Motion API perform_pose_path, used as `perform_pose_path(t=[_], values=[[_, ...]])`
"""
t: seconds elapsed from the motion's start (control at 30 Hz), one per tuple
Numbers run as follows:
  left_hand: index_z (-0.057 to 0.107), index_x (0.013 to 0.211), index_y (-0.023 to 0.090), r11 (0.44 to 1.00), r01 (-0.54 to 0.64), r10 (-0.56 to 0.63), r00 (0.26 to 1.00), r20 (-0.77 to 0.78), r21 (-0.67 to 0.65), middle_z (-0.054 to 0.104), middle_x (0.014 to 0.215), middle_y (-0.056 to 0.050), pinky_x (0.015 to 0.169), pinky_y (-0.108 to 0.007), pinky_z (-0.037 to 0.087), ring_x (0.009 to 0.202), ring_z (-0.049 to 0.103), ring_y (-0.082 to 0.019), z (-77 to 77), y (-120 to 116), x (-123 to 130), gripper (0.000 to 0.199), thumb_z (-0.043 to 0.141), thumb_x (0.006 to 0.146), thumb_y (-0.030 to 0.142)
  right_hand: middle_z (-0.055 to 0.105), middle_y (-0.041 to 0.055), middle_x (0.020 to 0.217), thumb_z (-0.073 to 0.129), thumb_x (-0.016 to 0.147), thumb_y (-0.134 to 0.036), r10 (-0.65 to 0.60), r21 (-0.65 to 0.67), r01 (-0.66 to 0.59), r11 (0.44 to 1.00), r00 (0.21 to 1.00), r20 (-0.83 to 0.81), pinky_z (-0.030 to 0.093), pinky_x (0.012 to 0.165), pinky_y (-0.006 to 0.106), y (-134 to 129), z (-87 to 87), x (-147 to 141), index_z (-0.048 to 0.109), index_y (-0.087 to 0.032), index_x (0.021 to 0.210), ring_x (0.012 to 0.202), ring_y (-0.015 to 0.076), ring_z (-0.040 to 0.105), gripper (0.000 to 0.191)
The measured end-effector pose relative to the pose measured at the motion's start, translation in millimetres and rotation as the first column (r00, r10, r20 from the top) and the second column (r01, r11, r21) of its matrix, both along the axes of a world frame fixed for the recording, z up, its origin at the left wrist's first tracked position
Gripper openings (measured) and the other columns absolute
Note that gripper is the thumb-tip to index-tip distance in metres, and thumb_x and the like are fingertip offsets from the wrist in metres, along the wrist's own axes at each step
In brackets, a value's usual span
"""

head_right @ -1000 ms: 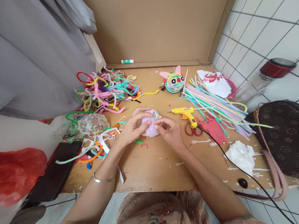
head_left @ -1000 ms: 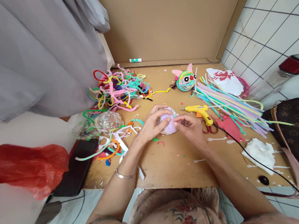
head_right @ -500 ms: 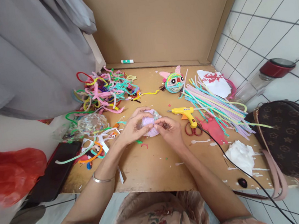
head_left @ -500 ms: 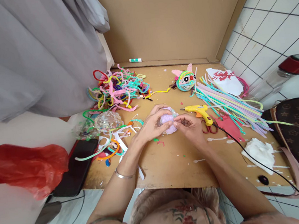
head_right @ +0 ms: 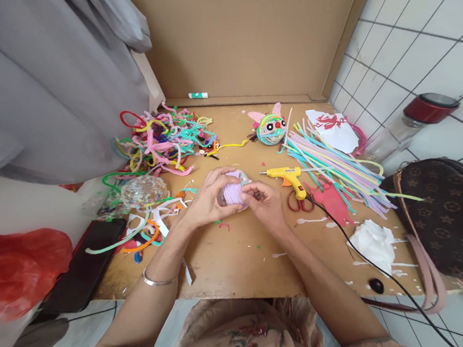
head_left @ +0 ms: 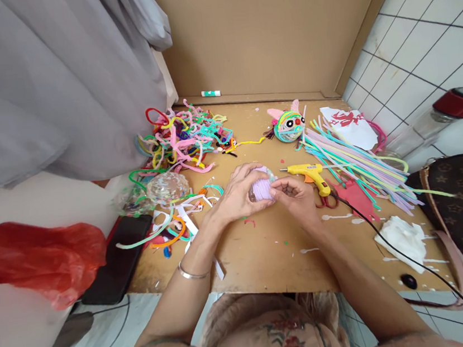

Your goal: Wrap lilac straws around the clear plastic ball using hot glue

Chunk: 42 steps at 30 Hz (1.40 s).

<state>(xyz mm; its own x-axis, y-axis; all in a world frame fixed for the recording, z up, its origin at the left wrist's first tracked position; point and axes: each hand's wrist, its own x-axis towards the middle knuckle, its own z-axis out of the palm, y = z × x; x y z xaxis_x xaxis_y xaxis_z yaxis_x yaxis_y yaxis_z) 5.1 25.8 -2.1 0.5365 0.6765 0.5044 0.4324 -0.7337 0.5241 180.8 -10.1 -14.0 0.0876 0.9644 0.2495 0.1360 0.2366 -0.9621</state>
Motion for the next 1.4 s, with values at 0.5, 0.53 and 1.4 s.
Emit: perform_pose_path(t=[0.5, 0.53, 1.4], values=[[0.049, 0.108, 0.019, 0.999, 0.021, -0.017, 0.995, 0.094, -0.038, 0.058, 0.128, -0.015, 0.102, -0.046, 0.045, 0.120, 0.056, -0.029, -2.0, 2.9, -1.9, 0.053, 0.080, 0.068, 0.037, 0.058, -0.0034, 0.059, 0.071, 0.065, -0.028, -0.002, -0.026, 0.000, 1.000, 0.998, -0.056, 0.043, 0.051, 0.022, 0.1, 1.4, -2.2, 0.067, -0.019, 0.072, 0.053, 0.0086, 0.051, 0.013], [0.050, 0.108, 0.019, 0.999, 0.026, -0.023, 0.995, 0.094, -0.030, 0.058, 0.128, -0.016, 0.102, -0.047, 0.044, 0.120, 0.055, -0.029, -1.9, 3.1, -2.1, 0.053, 0.079, 0.069, 0.037, 0.058, -0.0034, 0.059, 0.071, 0.064, -0.028, -0.006, -0.029, 0.004, 1.000, 0.998, -0.059, 0.043, 0.051, 0.023, 0.0, 1.1, -2.5, 0.067, -0.019, 0.072, 0.053, 0.0085, 0.050, 0.013], [0.056, 0.112, 0.020, 1.000, 0.012, -0.011, 1.000, 0.023, -0.012, 0.054, 0.133, -0.016, 0.105, -0.048, 0.043, 0.125, 0.051, -0.030, -1.7, -0.4, 0.8, 0.049, 0.077, 0.071, 0.038, 0.060, -0.0031, 0.061, 0.069, 0.067, -0.031, -0.029, -0.029, 0.028, 0.999, 0.999, -0.028, 0.043, 0.052, 0.024, -1.5, 5.3, -4.4, 0.065, -0.020, 0.073, 0.054, 0.0094, 0.050, 0.014]])
